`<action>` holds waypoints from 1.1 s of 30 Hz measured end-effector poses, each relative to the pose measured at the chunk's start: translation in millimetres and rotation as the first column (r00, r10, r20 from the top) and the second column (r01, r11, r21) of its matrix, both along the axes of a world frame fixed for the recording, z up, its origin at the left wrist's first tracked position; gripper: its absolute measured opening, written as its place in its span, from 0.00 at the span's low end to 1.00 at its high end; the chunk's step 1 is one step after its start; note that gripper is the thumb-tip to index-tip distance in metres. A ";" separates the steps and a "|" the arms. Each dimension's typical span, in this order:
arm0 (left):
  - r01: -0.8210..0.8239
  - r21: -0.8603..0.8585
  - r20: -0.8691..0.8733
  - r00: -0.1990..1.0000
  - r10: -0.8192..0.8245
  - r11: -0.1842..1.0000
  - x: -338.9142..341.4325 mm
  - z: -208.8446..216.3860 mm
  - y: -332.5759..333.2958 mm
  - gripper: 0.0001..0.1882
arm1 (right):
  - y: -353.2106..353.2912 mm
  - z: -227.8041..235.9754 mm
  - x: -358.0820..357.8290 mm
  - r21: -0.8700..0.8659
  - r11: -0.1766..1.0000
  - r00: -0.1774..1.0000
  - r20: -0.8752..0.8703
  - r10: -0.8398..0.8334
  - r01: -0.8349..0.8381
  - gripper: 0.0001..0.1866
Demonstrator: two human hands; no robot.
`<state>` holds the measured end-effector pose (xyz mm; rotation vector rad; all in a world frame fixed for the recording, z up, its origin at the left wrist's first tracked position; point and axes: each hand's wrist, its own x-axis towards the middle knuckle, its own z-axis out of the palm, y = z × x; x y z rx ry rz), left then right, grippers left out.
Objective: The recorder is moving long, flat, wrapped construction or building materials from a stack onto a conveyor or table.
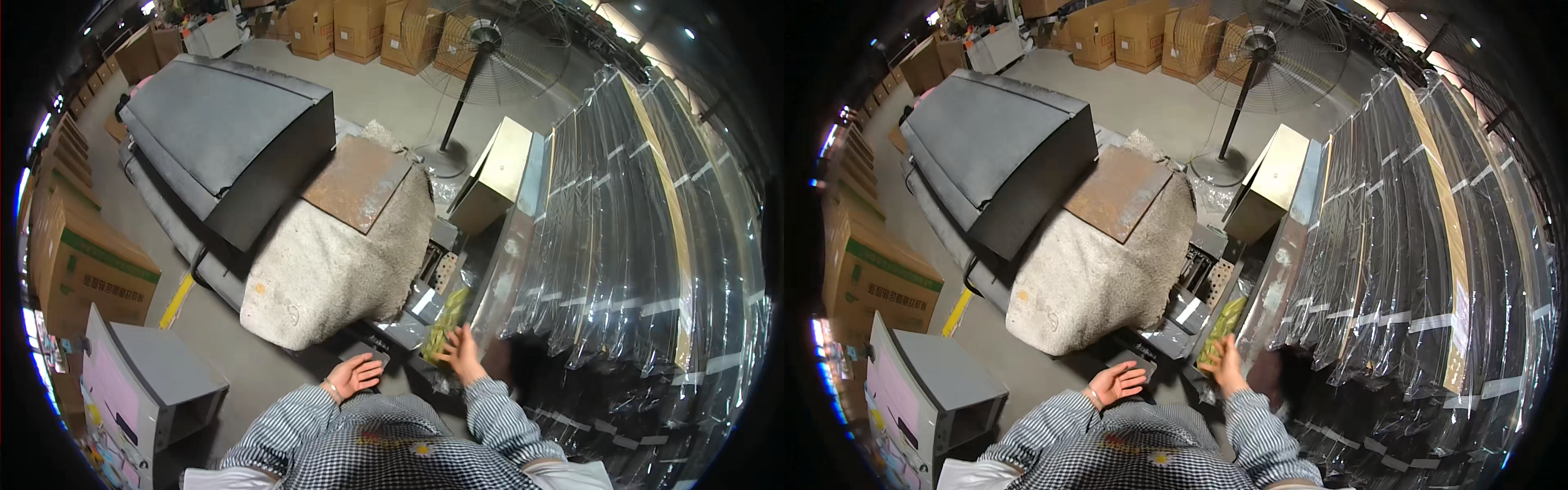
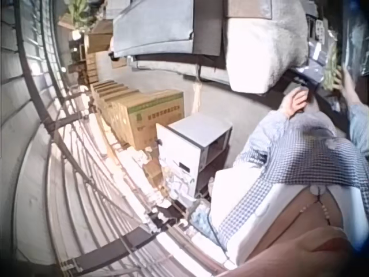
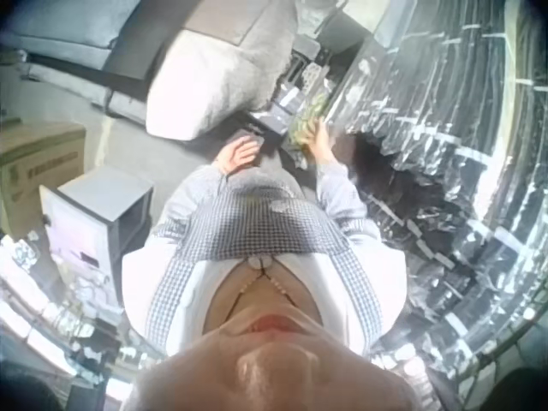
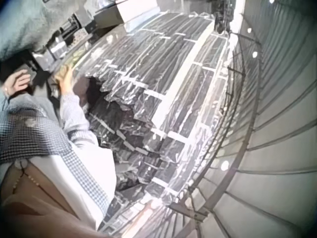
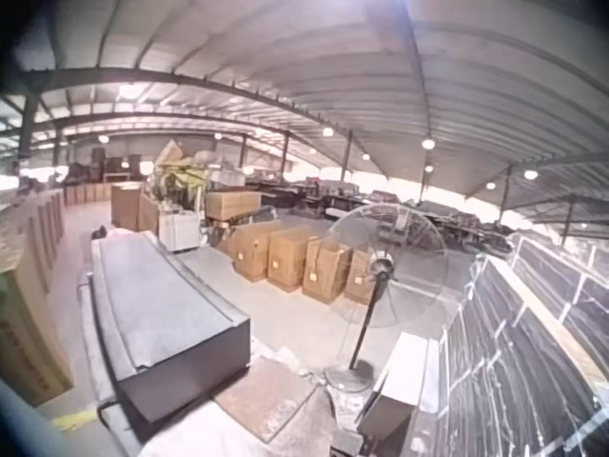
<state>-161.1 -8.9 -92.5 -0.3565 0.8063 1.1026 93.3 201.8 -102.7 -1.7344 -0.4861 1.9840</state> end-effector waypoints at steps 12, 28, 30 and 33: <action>0.256 0.155 -0.043 0.967 -0.253 0.954 37.4 6.1 55.5 0.15 | 14.4 305.7 -107.4 0.820 -0.286 0.868 0.461 -0.184 -0.496 0.34; 0.412 0.699 -0.267 0.909 -0.321 0.584 148.1 287.9 325.2 0.35 | -34.3 474.4 75.0 0.394 0.290 0.115 0.742 -0.661 -0.872 0.34; 0.409 0.713 -0.287 0.911 -0.296 0.569 143.5 313.3 350.2 0.42 | -53.8 477.0 85.0 0.577 0.165 0.448 0.757 -0.476 -0.800 0.35; 0.452 0.721 -0.244 0.875 -0.418 0.525 117.9 336.3 381.9 0.41 | -14.0 465.1 110.3 0.640 0.269 0.415 0.708 -0.572 -0.720 0.36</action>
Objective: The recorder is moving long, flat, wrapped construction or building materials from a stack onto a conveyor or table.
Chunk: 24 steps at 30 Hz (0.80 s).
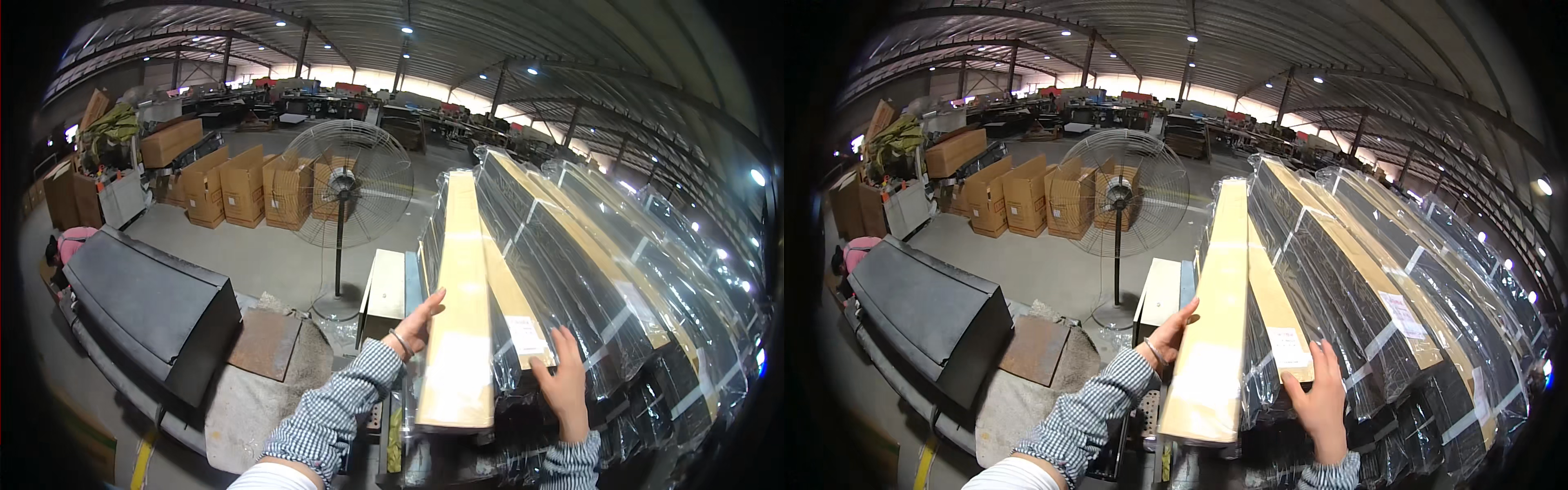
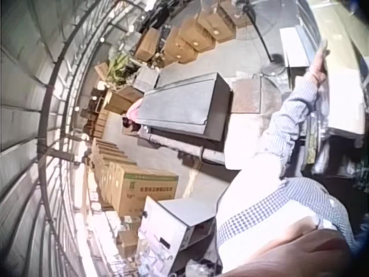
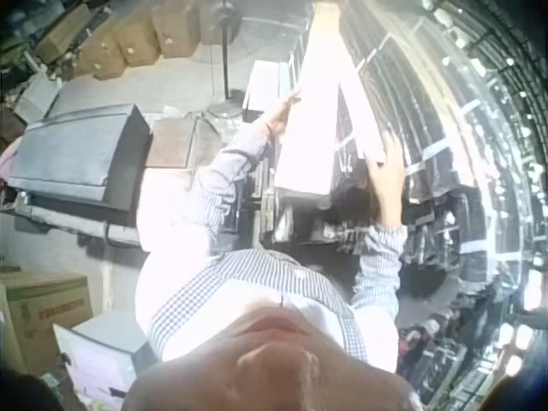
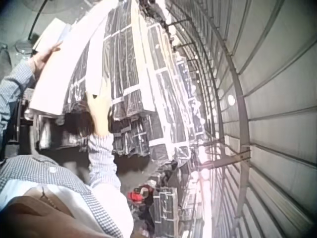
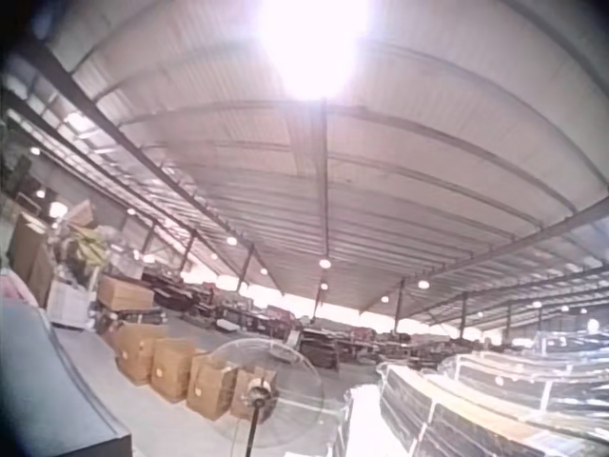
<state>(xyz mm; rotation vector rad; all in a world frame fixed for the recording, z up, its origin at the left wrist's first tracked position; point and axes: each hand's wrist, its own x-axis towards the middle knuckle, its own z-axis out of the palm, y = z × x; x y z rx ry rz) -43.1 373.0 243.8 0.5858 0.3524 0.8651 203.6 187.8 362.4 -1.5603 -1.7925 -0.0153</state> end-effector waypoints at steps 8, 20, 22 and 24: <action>0.090 -0.138 0.394 0.919 -0.028 0.986 -16.8 -78.5 -5.9 0.20 | 52.5 -60.0 16.9 -0.163 0.972 0.976 0.167 -0.142 0.169 0.32; 0.145 -0.414 0.611 0.776 0.156 0.899 -42.4 -182.4 -142.0 0.18 | -49.0 -134.1 -10.8 -0.310 0.816 0.376 -0.918 -0.124 -0.488 0.52; 0.126 -0.381 0.679 0.710 0.185 0.916 -47.2 -233.9 -163.6 0.19 | -52.0 -146.8 -16.2 -0.383 0.814 0.541 -0.835 -0.103 -0.437 0.54; -0.093 -0.443 0.573 0.736 0.361 0.892 -16.1 -257.2 -182.9 0.24 | -58.9 -184.1 -6.2 -0.477 0.863 0.936 -0.353 -0.013 -0.167 0.56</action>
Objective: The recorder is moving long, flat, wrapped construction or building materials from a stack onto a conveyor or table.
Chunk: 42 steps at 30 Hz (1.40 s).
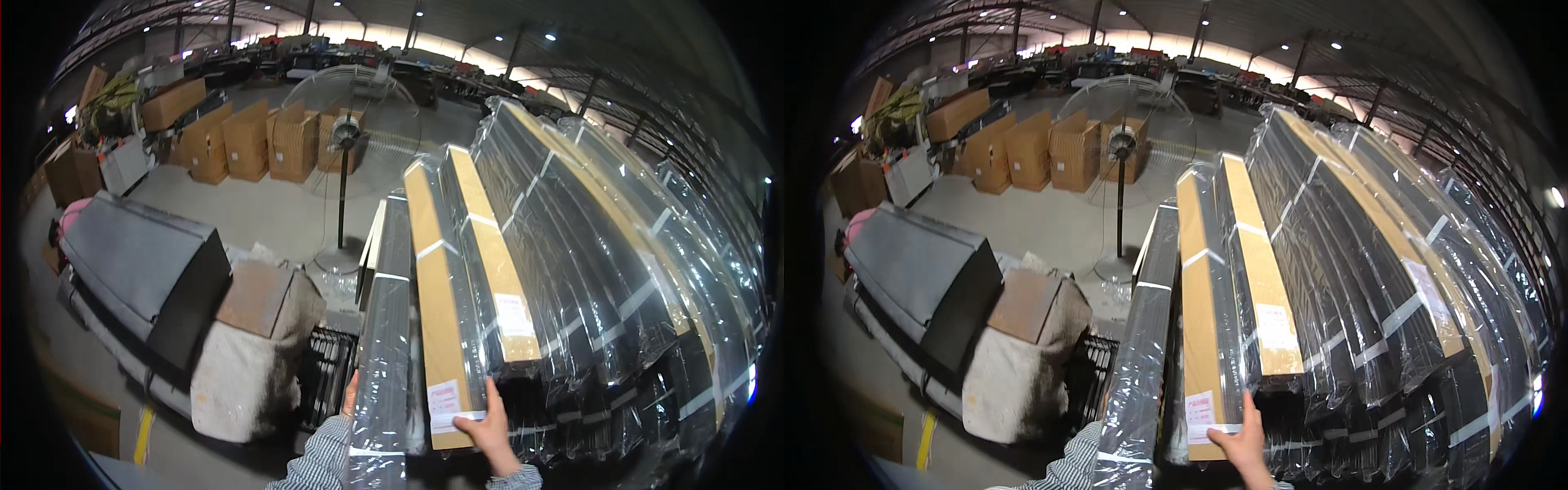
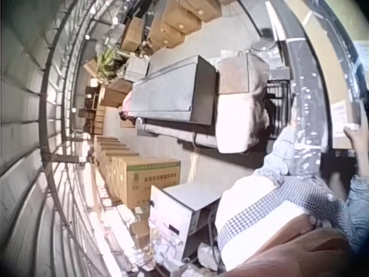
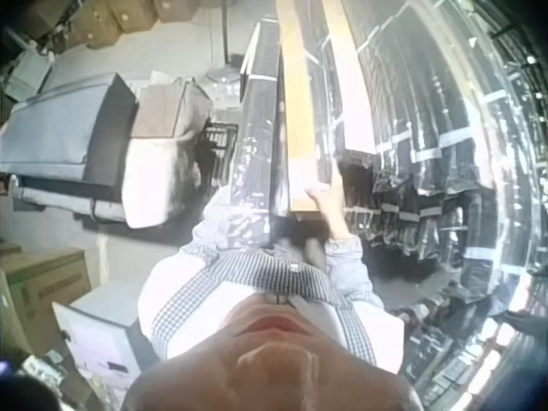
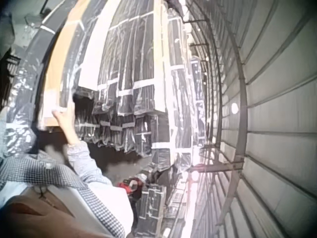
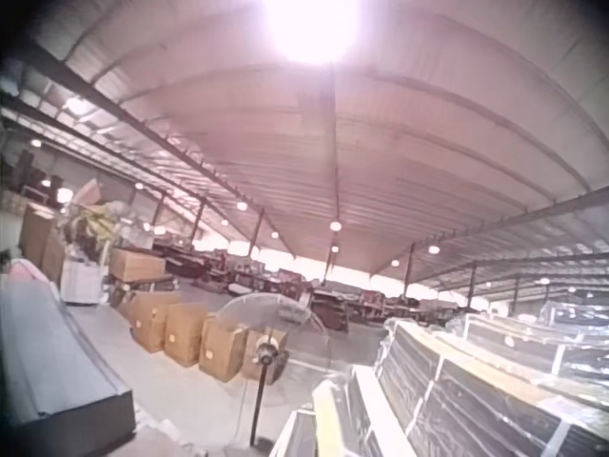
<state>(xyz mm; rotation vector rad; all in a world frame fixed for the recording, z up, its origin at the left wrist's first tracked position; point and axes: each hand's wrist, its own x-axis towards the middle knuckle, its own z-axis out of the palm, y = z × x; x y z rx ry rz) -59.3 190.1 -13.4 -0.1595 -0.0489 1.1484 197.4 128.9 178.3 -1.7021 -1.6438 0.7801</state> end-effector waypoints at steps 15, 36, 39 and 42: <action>0.366 -0.204 -0.297 0.861 -0.413 0.908 138.3 -174.9 -207.2 0.21 | -204.5 -159.4 141.6 -0.213 0.972 0.796 0.568 0.208 -0.102 0.53; 0.228 -0.353 -0.683 0.600 -0.417 0.907 142.6 -100.4 -250.9 0.45 | -192.0 -171.9 144.9 -0.201 0.931 0.810 0.459 0.364 -0.304 0.52; 0.170 -0.472 -0.721 0.490 -0.490 0.865 150.9 -124.3 -289.8 0.41 | -197.5 -181.9 164.4 -0.134 0.885 0.736 0.508 0.448 -0.446 0.55; 0.370 -0.493 -0.529 0.591 -0.609 0.787 117.5 -80.7 -303.6 0.29 | -183.5 -146.6 141.2 -0.254 0.830 0.698 0.451 0.556 -0.497 0.54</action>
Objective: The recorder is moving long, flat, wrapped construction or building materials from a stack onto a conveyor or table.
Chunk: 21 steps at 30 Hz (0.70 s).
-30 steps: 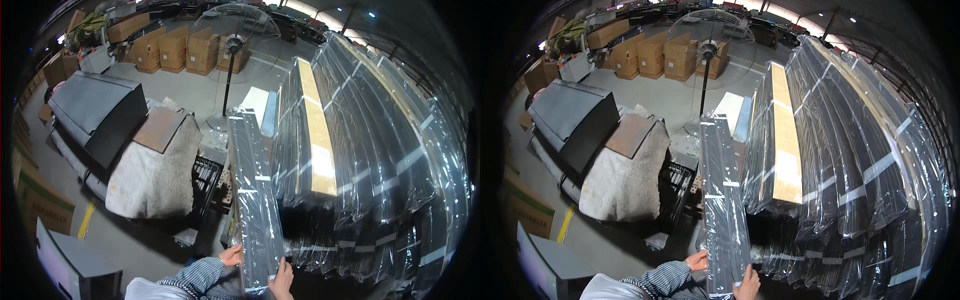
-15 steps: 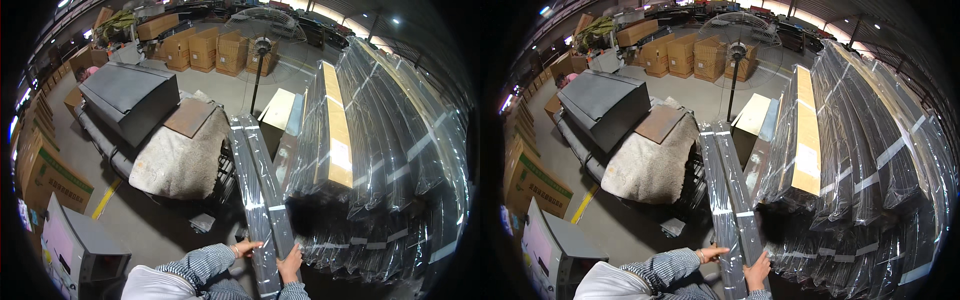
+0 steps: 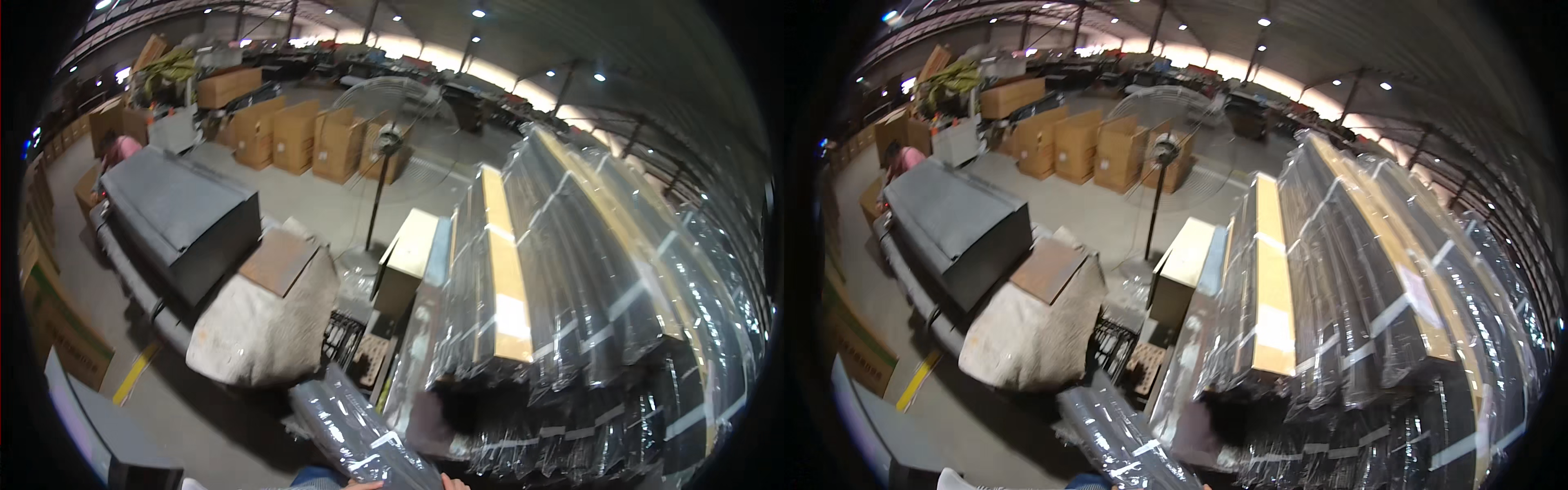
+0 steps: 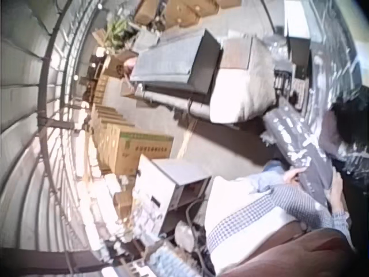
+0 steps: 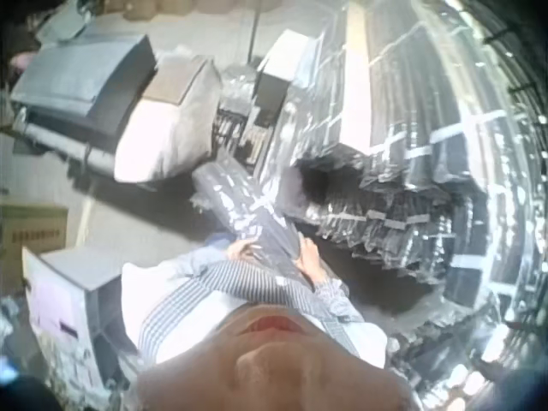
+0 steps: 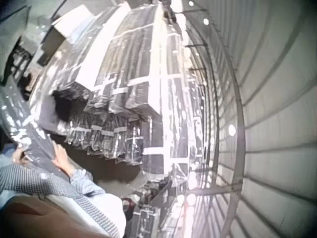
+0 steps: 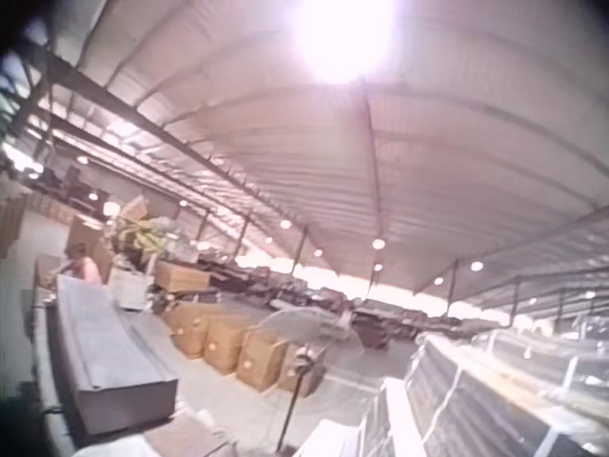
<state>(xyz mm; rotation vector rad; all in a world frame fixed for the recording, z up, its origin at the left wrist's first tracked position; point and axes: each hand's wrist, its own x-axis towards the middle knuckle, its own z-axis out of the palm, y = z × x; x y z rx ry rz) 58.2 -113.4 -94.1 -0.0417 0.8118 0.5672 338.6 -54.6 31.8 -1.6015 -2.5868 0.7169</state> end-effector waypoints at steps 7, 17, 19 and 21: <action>-0.608 0.025 0.079 0.793 0.604 0.794 -71.0 27.8 65.6 0.32 | 105.5 51.3 -124.3 0.238 0.941 0.969 0.016 0.246 -0.242 0.49; -0.709 0.017 0.159 0.698 0.698 0.705 -142.4 38.7 110.1 0.26 | 160.4 60.0 -211.5 0.278 0.895 0.937 0.116 0.329 -0.348 0.49; -0.683 -0.029 0.096 0.725 0.682 0.730 -140.7 34.3 122.9 0.26 | 169.3 53.0 -211.4 0.283 0.901 0.943 0.055 0.328 -0.330 0.51; -0.637 -0.150 -0.103 0.770 0.629 0.756 -144.3 44.4 128.8 0.35 | 171.5 46.8 -214.5 0.297 0.903 0.950 0.066 0.304 -0.310 0.52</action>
